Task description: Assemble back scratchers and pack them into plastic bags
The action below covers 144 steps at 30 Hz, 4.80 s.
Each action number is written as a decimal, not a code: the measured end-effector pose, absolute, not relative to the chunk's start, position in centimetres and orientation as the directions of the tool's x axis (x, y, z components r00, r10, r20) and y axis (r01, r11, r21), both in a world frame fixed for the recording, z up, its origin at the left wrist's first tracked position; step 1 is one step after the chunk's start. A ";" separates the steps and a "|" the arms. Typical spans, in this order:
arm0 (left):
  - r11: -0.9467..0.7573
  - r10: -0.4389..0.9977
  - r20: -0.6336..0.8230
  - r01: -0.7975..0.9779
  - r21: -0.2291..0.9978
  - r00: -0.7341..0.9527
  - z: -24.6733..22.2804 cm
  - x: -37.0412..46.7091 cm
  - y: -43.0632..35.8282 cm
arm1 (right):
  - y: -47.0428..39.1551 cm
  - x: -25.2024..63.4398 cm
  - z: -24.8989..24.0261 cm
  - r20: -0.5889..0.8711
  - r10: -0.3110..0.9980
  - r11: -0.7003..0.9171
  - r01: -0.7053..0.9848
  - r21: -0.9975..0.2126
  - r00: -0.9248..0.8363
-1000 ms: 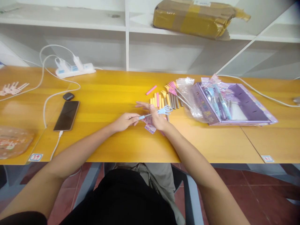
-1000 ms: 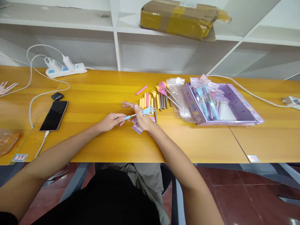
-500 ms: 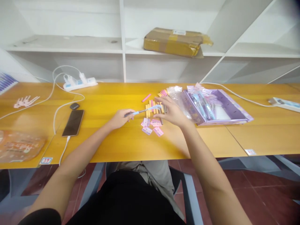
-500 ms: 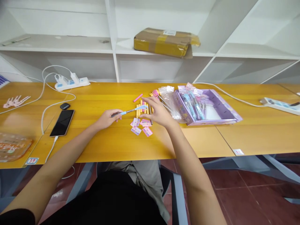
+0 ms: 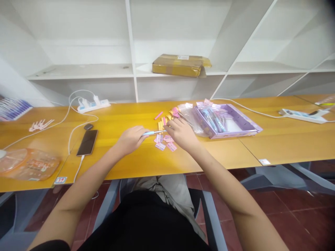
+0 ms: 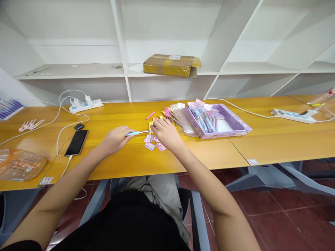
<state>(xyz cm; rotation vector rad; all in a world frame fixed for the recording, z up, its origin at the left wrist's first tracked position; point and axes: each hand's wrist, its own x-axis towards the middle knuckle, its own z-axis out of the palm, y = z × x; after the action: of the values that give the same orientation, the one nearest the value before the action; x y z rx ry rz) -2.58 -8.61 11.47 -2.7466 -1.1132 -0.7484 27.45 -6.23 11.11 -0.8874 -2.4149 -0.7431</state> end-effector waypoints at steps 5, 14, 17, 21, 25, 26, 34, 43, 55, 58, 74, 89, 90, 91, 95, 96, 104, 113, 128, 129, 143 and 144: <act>-0.709 0.540 0.513 0.689 -0.150 0.667 13.3 -2.5 -9.6 | -7.6 27.6 12.0 0.606 0.420 0.605 0.706 0.368 -0.676; -0.701 0.526 0.507 0.686 -0.195 0.683 15.6 -2.1 -10.4 | -10.1 27.9 13.2 0.568 0.436 0.658 0.678 0.328 -0.698; -0.698 0.529 0.516 0.691 -0.187 0.674 15.8 -2.1 -10.6 | -10.0 28.0 13.1 0.566 0.437 0.648 0.681 0.341 -0.699; -0.677 0.513 0.518 0.694 -0.245 0.684 15.7 -2.3 -10.9 | -9.9 28.0 12.9 0.614 0.425 0.648 0.697 0.306 -0.665; -0.669 0.485 0.526 0.683 -0.293 0.699 15.6 -2.6 -10.9 | -10.2 27.8 12.8 0.630 0.437 0.632 0.718 0.292 -0.641; -0.663 0.484 0.523 0.684 -0.305 0.702 15.6 -2.6 -10.9 | -10.2 27.7 12.8 0.625 0.444 0.621 0.723 0.302 -0.642; -0.617 0.464 0.473 0.657 -0.434 0.749 14.3 -4.9 -9.8 | -9.4 29.4 12.1 0.600 0.467 0.575 0.738 0.352 -0.650; -0.523 0.597 0.464 0.756 -0.394 0.654 15.4 -17.9 -10.3 | -8.9 47.2 10.8 0.637 0.661 0.370 0.911 0.183 -0.397; -0.546 0.623 0.462 0.774 -0.321 0.631 14.8 -18.9 -12.5 | -11.0 52.2 8.6 0.685 0.682 0.289 0.955 0.069 -0.255; -0.540 0.620 0.445 0.763 -0.355 0.646 14.3 -19.4 -12.5 | -11.6 51.8 8.7 0.695 0.685 0.292 0.956 0.010 -0.217; -0.589 0.669 0.433 0.786 -0.187 0.604 10.2 -18.3 -10.7 | -11.8 49.5 5.8 0.753 0.647 0.281 0.955 -0.090 -0.119; -0.658 0.563 0.471 0.713 -0.242 0.679 7.9 -1.1 -10.3 | -11.5 27.1 5.3 0.760 0.487 0.619 0.784 0.047 -0.430; -0.665 0.562 0.464 0.708 -0.238 0.684 7.9 -1.4 -10.3 | -11.7 27.0 5.4 0.746 0.504 0.618 0.785 0.042 -0.436; -0.675 0.558 0.456 0.699 -0.235 0.693 7.9 -1.8 -10.3 | -11.8 27.1 5.4 0.727 0.521 0.622 0.782 0.034 -0.446; -0.683 0.559 0.436 0.690 -0.242 0.706 7.9 -2.8 -10.7 | -11.5 27.5 5.4 0.681 0.543 0.671 0.741 0.001 -0.492; -0.678 0.563 0.433 0.693 -0.245 0.704 7.9 -2.8 -10.8 | -11.4 27.5 5.5 0.683 0.538 0.679 0.734 -0.003 -0.495; -0.685 0.581 0.393 0.689 -0.238 0.713 8.1 -3.0 -11.3 | -11.6 26.7 6.1 0.652 0.524 0.696 0.717 0.042 -0.548; -0.688 0.603 0.349 0.689 -0.227 0.717 7.6 -1.9 -10.0 | -11.9 25.7 6.3 0.644 0.530 0.665 0.741 0.089 -0.552; -0.720 0.607 0.365 0.683 -0.124 0.706 6.2 -0.9 -10.1 | -13.3 26.5 7.4 0.642 0.493 0.727 0.683 0.066 -0.587; -0.721 0.600 0.384 0.682 -0.123 0.702 6.2 -1.1 -10.2 | -13.3 26.6 7.4 0.643 0.501 0.718 0.693 0.066 -0.580; -0.540 0.701 0.396 0.804 -0.248 0.593 9.8 -8.7 -9.6 | -11.3 34.6 5.3 0.746 0.560 0.389 0.909 0.148 -0.361; -0.525 0.714 0.400 0.817 -0.236 0.574 10.3 -10.7 -9.5 | -11.1 37.1 5.1 0.756 0.569 0.343 0.929 0.138 -0.322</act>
<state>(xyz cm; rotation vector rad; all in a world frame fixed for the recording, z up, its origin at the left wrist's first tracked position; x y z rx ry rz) -10.73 -9.53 10.33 -2.4120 -1.2372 -0.3573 37.06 -11.09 5.12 -1.3049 -2.0061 -0.7705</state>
